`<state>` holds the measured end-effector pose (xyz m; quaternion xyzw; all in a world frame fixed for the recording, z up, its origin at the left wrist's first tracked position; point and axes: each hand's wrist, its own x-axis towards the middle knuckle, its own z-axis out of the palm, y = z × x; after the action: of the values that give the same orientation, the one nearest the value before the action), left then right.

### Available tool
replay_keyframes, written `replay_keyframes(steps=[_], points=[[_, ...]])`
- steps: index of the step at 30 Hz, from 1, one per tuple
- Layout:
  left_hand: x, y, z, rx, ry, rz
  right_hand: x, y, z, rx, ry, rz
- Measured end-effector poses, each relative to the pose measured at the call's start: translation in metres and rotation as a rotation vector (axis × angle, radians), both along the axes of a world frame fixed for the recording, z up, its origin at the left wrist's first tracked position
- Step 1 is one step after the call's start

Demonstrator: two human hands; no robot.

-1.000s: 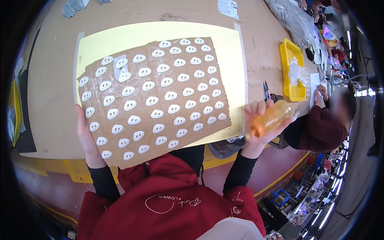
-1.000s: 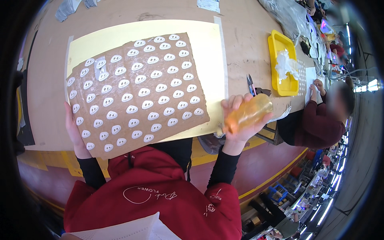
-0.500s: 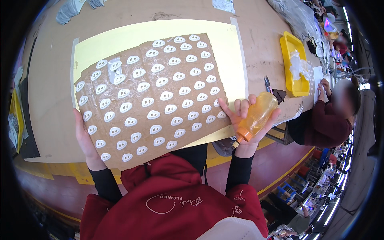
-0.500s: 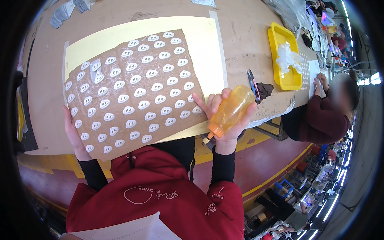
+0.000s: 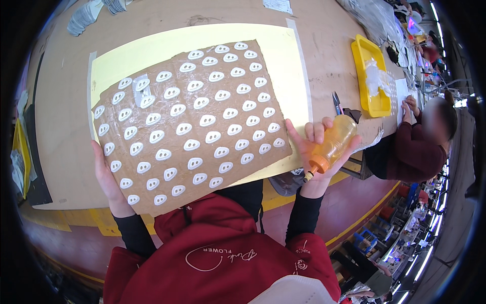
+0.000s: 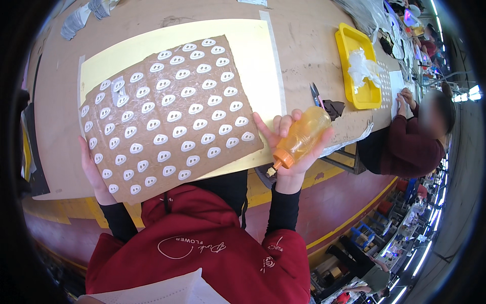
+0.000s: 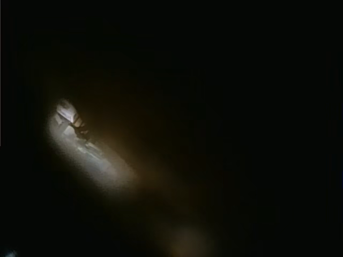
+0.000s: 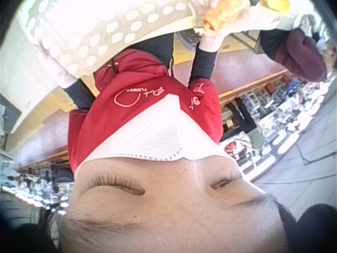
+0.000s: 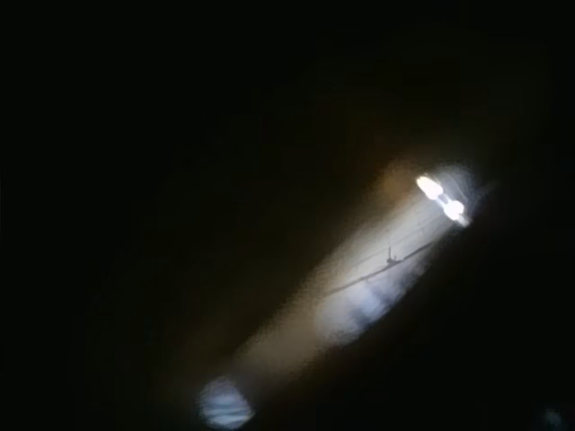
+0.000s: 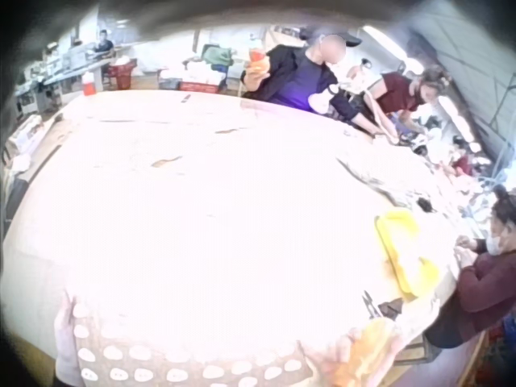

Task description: The person applies a yellow liquid from a squeeze bottle onto small white skull-shaped decorations arranged on a brown board. They also handle a small dark object and a cloth, wiping the object and placing it on the table. The person continues to apply the liquid to multiple decorations in a grid pattern.

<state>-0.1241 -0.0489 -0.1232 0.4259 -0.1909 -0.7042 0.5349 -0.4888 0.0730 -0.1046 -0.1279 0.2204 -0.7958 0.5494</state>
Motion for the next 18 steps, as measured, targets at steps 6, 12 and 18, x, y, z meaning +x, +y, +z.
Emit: replay_keyframes(steps=[6, 12, 18], points=[[0.0, -0.001, -0.001, -0.006, 0.007, -0.008, 0.003, 0.001, -0.005, 0.112, -0.022, -0.034], [0.001, -0.005, 0.0, 0.028, -0.008, -0.006, 0.008, 0.005, 0.006, 0.223, -0.039, -0.098], [0.002, -0.006, 0.0, 0.036, -0.041, -0.002, -0.005, 0.019, 0.008, 0.322, 0.291, -0.469]])
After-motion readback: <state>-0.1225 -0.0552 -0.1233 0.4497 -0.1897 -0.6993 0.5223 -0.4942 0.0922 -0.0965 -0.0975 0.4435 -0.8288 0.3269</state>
